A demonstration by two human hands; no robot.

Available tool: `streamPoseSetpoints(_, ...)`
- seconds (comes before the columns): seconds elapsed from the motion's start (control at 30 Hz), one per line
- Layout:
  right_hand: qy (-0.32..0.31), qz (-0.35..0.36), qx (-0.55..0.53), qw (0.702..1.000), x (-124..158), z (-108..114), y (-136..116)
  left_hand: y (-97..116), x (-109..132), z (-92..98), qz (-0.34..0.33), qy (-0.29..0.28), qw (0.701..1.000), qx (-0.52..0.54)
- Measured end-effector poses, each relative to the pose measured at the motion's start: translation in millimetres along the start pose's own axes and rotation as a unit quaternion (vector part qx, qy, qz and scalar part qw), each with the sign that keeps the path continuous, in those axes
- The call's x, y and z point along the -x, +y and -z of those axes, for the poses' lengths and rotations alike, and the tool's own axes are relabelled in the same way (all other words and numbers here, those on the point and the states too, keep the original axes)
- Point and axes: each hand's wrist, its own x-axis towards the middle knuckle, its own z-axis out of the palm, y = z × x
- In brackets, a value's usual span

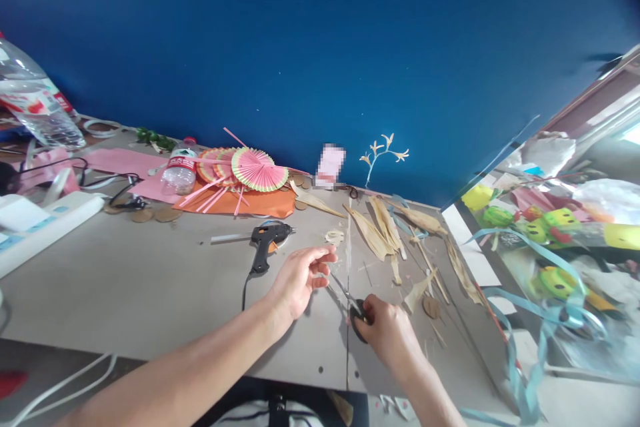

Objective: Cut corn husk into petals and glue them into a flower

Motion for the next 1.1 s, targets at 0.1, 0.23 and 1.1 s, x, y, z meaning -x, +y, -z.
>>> streamPoseSetpoints(0.1,-0.014,-0.001,0.079,0.997,0.5,-1.6,-2.8,-1.8,-0.7,0.7,0.000,0.001,1.000,-0.004)
streamPoseSetpoints(0.23,-0.041,0.000,0.091,0.995,0.4,1.3,-12.4,-5.6,-2.1,2.0,0.002,-0.014,1.000,-0.002)
streamPoseSetpoints(1.1,-0.009,-0.035,-0.644,0.764,-28.3,-3.6,-47.9,-30.6,-2.4,-2.5,-0.080,-0.105,0.970,-0.205)
